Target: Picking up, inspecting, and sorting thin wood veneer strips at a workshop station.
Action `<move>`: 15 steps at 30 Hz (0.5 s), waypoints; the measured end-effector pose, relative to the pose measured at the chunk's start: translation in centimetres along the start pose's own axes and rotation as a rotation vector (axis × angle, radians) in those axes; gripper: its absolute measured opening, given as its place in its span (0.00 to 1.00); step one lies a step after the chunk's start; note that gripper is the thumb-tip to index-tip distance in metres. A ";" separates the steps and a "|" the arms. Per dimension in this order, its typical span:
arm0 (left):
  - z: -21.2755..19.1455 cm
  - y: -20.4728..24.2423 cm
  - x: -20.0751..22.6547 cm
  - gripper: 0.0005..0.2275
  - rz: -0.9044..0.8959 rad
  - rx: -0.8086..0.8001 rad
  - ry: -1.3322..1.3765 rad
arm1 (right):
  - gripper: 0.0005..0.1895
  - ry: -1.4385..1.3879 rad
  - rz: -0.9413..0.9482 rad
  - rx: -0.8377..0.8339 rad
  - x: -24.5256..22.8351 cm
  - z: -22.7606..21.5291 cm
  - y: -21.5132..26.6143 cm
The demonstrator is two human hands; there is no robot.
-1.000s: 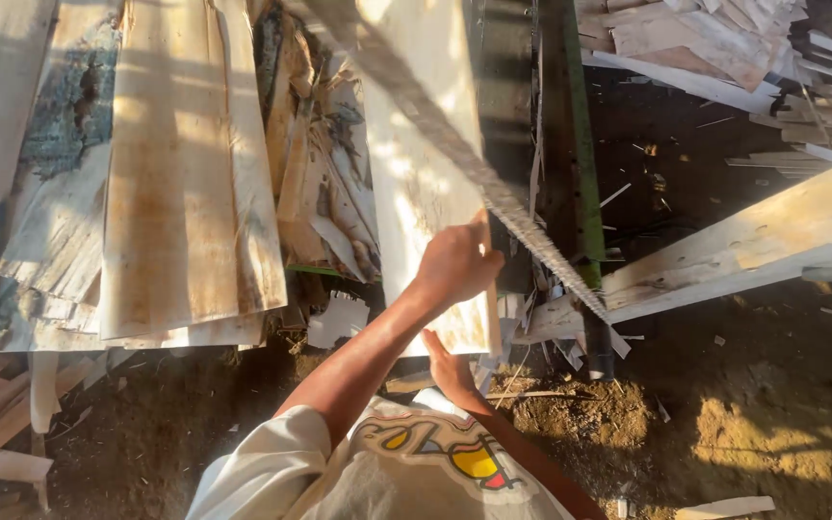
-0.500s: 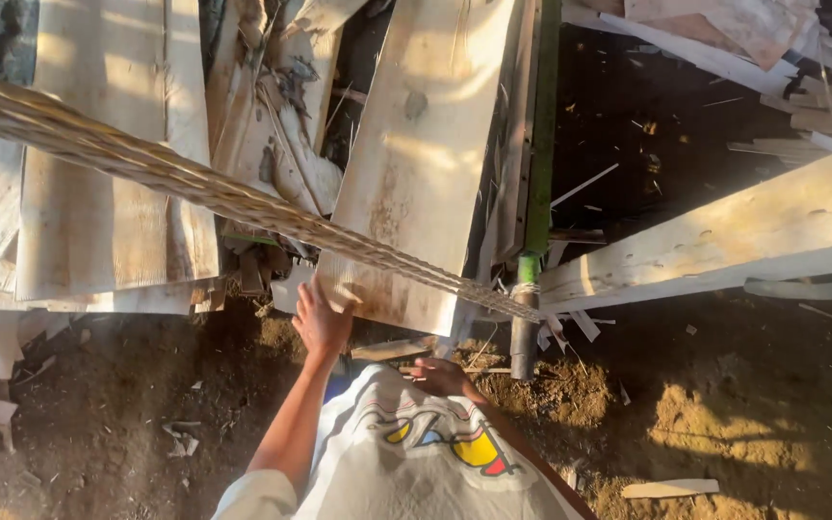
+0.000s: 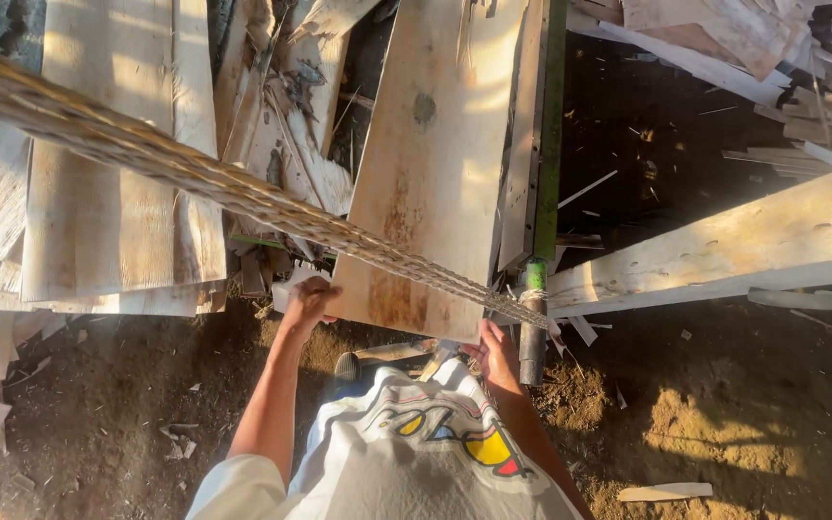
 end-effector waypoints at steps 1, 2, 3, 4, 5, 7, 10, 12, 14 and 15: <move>0.0 0.0 -0.2 0.15 0.000 0.002 0.002 | 0.30 0.002 0.001 -0.002 -0.9 0.6 0.9; 0.0 -0.4 -0.3 0.14 -0.072 -0.019 -0.030 | 0.29 0.147 -0.033 0.021 -2.1 1.3 1.4; 0.0 -0.8 -0.4 0.13 -0.145 -0.040 -0.061 | 0.29 0.291 -0.067 0.044 -3.3 2.1 1.9; 0.8 -0.5 0.8 0.13 -0.141 -0.037 -0.058 | 0.29 0.295 -0.070 0.040 -3.3 1.8 1.3; 1.5 -0.2 2.0 0.12 -0.152 -0.015 -0.119 | 0.27 0.320 -0.053 -0.008 -3.2 1.7 0.7; 1.5 -0.7 2.1 0.12 -0.160 0.007 -0.184 | 0.26 0.341 -0.038 -0.058 -3.0 2.5 -0.4; 0.6 -2.8 -1.3 0.13 0.024 0.166 -0.644 | 0.24 0.551 -0.101 -0.017 -4.7 5.6 0.6; -0.4 -3.7 -4.7 0.12 0.025 0.288 -0.523 | 0.21 0.680 -0.233 0.038 -8.1 9.7 3.8; 1.5 -1.6 -2.8 0.13 -0.126 0.327 -0.333 | 0.20 0.595 -0.234 0.004 -10.5 12.3 5.6; 2.4 -0.4 -2.2 0.15 -0.278 0.367 -0.138 | 0.19 0.512 -0.235 -0.035 -11.7 13.7 6.5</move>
Point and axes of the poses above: each hand's wrist, its own y-axis away from the middle knuckle, its own z-axis out of the palm, x = y × z, the point moved 3 cm from there along -y, towards the middle knuckle, and after that the axes turned 10 degrees about y, right-handed, at the moved point
